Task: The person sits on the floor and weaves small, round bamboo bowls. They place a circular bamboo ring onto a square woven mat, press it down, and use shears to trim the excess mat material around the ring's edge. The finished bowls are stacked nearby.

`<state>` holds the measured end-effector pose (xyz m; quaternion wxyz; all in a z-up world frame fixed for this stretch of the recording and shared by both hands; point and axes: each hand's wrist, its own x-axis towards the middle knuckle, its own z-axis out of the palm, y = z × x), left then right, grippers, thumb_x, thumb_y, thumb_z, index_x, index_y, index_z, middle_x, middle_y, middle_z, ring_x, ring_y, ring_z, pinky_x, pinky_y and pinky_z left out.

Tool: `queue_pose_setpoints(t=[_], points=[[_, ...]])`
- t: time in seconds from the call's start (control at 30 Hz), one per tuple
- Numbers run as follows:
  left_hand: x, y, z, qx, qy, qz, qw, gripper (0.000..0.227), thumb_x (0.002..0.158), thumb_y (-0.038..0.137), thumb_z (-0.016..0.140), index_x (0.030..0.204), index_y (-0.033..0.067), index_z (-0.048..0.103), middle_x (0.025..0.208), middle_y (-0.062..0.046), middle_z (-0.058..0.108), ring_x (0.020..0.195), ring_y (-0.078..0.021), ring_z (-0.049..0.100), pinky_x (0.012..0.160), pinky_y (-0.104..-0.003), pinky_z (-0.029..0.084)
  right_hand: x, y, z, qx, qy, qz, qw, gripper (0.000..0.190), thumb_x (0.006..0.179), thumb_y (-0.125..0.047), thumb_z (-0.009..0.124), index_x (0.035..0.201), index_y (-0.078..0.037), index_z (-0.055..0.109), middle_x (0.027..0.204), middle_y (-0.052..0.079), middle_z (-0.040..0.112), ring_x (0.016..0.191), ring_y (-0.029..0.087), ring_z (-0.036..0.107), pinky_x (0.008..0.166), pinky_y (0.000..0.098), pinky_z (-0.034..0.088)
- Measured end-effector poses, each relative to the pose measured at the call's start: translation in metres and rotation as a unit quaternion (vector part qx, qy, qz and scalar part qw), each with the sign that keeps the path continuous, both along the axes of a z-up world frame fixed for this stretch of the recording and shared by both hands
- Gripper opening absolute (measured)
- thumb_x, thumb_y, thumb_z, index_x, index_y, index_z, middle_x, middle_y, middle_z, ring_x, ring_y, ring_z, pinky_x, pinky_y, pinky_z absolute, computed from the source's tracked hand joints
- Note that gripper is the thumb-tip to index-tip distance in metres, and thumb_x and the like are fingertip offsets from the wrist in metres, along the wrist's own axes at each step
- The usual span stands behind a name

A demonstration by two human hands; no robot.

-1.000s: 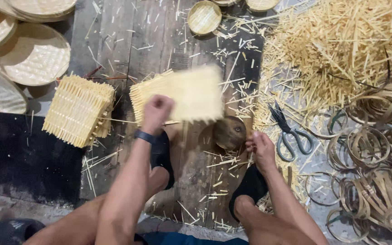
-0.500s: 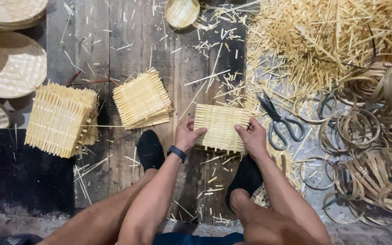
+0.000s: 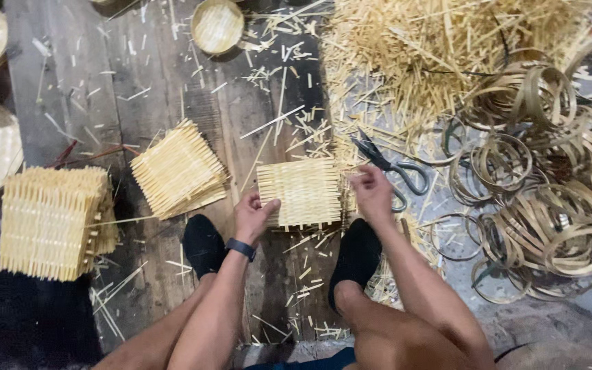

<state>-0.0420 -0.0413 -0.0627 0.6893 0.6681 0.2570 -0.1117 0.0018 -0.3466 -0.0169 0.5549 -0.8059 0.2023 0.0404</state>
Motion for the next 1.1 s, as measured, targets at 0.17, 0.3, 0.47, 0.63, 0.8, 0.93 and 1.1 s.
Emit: queue_pose_setpoints(t=[0.17, 0.3, 0.47, 0.63, 0.8, 0.93, 1.1], points=[[0.005, 0.004, 0.011, 0.041, 0.01, 0.007, 0.999, 0.074, 0.078, 0.016, 0.088, 0.135, -0.0069, 0.046, 0.099, -0.012, 0.073, 0.087, -0.0151, 0.07, 0.078, -0.028, 0.058, 0.028, -0.117, -0.011, -0.339, 0.068, 0.045, 0.937, 0.03, 0.094, -0.019, 0.073, 0.118, -0.002, 0.069, 0.116, 0.018, 0.064, 0.11, 0.028, 0.06, 0.097, 0.0422, 0.049], [0.003, 0.009, 0.038, 0.094, 0.0, 0.053, 0.994, 0.084, 0.077, 0.02, 0.088, 0.141, -0.0057, 0.04, 0.107, -0.014, 0.064, 0.089, -0.0149, 0.064, 0.076, -0.03, 0.056, 0.042, -0.179, -0.023, -0.57, 0.099, 0.226, 0.784, 0.032, 0.094, -0.023, 0.068, 0.116, 0.001, 0.07, 0.123, 0.023, 0.059, 0.111, 0.036, 0.054, 0.095, 0.0492, 0.047], [0.018, -0.002, 0.09, 0.241, -0.082, 0.035, 0.966, 0.072, 0.08, 0.018, 0.084, 0.139, -0.0022, 0.046, 0.12, -0.015, 0.062, 0.1, -0.0205, 0.063, 0.086, -0.034, 0.057, 0.044, -0.178, 0.0, -0.601, 0.037, 0.232, 0.764, 0.019, 0.088, -0.011, 0.067, 0.104, -0.009, 0.077, 0.117, 0.015, 0.067, 0.114, 0.033, 0.059, 0.105, 0.047, 0.047], [0.037, -0.047, 0.173, 0.384, -0.357, -0.078, 0.848, 0.04, 0.089, 0.012, 0.079, 0.126, 0.0064, 0.065, 0.124, -0.011, 0.069, 0.118, -0.0279, 0.065, 0.101, -0.044, 0.054, 0.056, -0.117, 0.085, -0.287, -0.101, 0.156, 0.94, 0.017, 0.099, -0.013, 0.064, 0.112, -0.009, 0.074, 0.1, 0.014, 0.073, 0.086, 0.023, 0.068, 0.078, 0.038, 0.056], [0.056, -0.11, 0.255, 0.286, -0.509, -0.151, 0.798, 0.033, 0.09, 0.014, 0.076, 0.121, 0.004, 0.071, 0.115, -0.014, 0.07, 0.112, -0.029, 0.064, 0.094, -0.04, 0.053, 0.042, -0.036, 0.204, -0.143, -0.096, 0.323, 0.931, 0.019, 0.098, -0.012, 0.064, 0.114, -0.008, 0.073, 0.09, 0.012, 0.067, 0.078, 0.025, 0.065, 0.068, 0.0374, 0.056], [0.045, -0.118, 0.277, 0.024, -0.242, -0.101, 0.965, 0.016, 0.095, 0.012, 0.073, 0.107, 0.004, 0.076, 0.085, -0.008, 0.07, 0.072, -0.0183, 0.062, 0.061, -0.033, 0.051, 0.037, -0.006, 0.276, -0.164, -0.31, 0.352, 0.868, 0.015, 0.093, -0.011, 0.072, 0.105, -0.003, 0.068, 0.086, 0.01, 0.065, 0.08, 0.024, 0.066, 0.07, 0.039, 0.055], [0.049, -0.096, 0.285, -0.273, 0.025, -0.059, 0.96, 0.038, 0.101, 0.041, 0.058, 0.077, 0.0121, 0.059, 0.066, -0.002, 0.053, 0.052, -0.0116, 0.05, 0.04, -0.028, 0.041, 0.032, 0.013, 0.3, -0.244, -0.365, 0.474, 0.764, 0.01, 0.095, -0.011, 0.072, 0.097, -0.002, 0.067, 0.092, 0.011, 0.067, 0.082, 0.023, 0.068, 0.062, 0.0341, 0.057]])
